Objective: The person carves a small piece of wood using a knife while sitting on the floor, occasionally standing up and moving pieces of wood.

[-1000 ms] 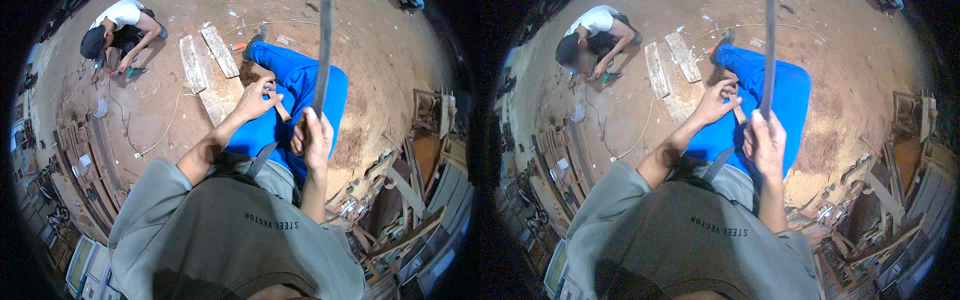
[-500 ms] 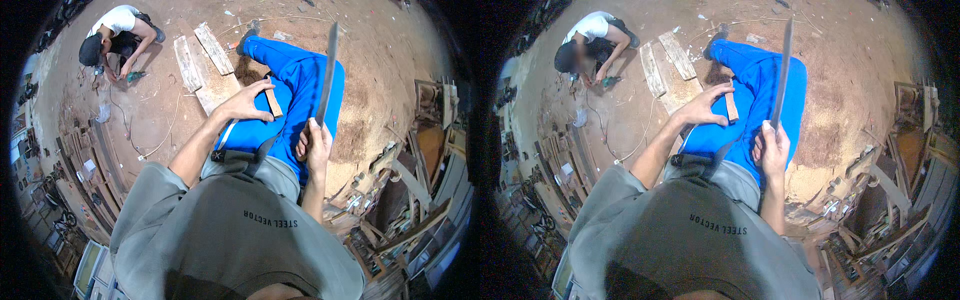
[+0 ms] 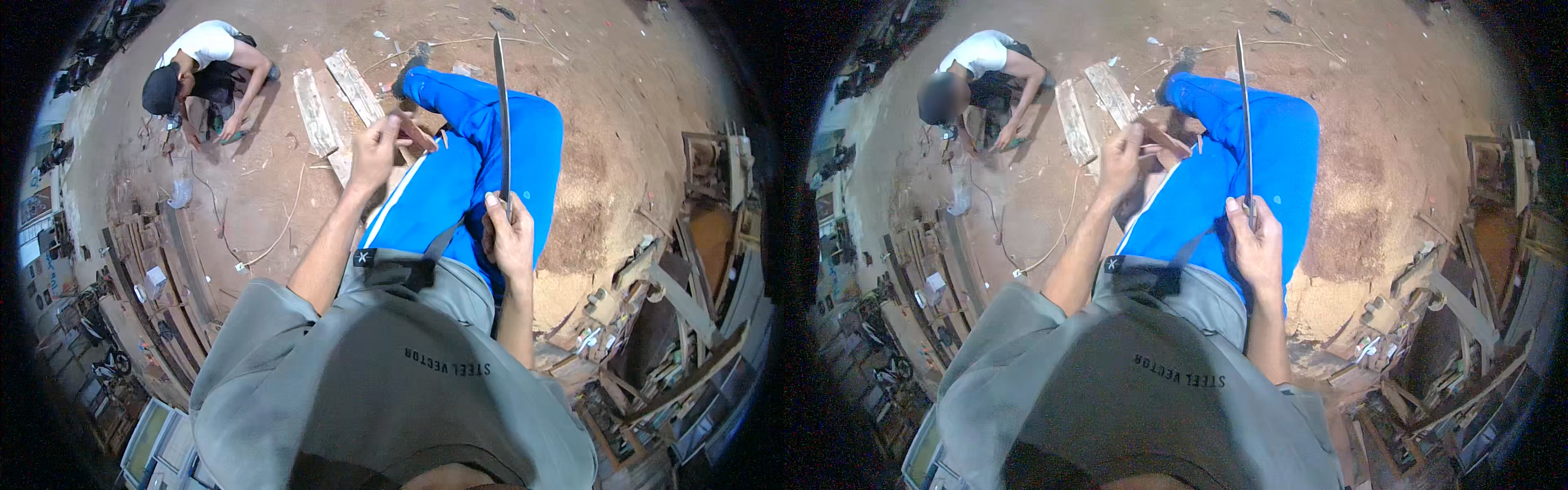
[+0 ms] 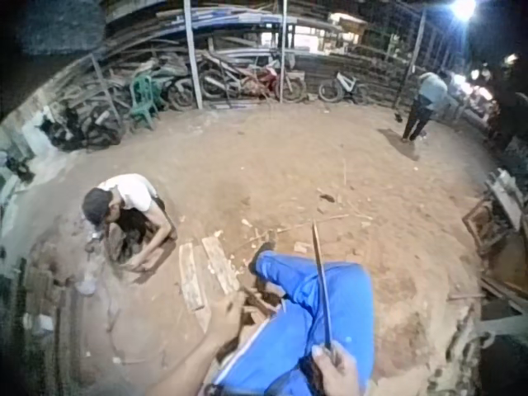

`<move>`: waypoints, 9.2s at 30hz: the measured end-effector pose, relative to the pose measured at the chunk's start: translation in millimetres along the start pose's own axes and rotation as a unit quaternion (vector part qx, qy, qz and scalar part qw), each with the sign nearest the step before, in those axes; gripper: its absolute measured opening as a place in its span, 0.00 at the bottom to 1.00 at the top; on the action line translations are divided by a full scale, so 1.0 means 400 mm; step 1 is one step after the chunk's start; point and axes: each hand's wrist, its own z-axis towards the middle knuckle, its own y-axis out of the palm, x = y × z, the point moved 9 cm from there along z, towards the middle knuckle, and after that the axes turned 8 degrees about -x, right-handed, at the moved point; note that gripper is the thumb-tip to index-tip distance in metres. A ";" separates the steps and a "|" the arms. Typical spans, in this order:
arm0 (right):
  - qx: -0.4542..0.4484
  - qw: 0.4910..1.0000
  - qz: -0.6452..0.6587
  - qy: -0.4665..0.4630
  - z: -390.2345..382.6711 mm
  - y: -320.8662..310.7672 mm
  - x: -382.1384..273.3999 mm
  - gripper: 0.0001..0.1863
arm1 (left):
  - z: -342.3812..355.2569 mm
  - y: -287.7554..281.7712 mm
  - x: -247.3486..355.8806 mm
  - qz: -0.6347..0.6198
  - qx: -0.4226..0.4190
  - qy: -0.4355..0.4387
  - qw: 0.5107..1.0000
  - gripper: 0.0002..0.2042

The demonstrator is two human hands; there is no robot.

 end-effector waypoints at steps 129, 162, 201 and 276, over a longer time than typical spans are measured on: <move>-0.010 0.982 0.025 -0.188 0.119 0.357 -0.132 0.22 | 0.058 -0.224 0.137 0.458 0.068 0.211 0.861 0.05; -0.009 0.982 -0.155 -0.104 0.112 0.381 -0.051 0.21 | 0.040 -0.219 0.142 0.474 0.090 0.230 0.845 0.04; -0.005 0.952 -0.227 -0.207 0.084 0.388 -0.080 0.19 | 0.050 -0.227 0.137 0.525 0.092 0.215 0.818 0.07; -0.039 0.981 -0.173 -0.076 0.142 0.408 0.018 0.20 | 0.055 -0.286 0.119 0.405 0.152 0.233 0.871 0.05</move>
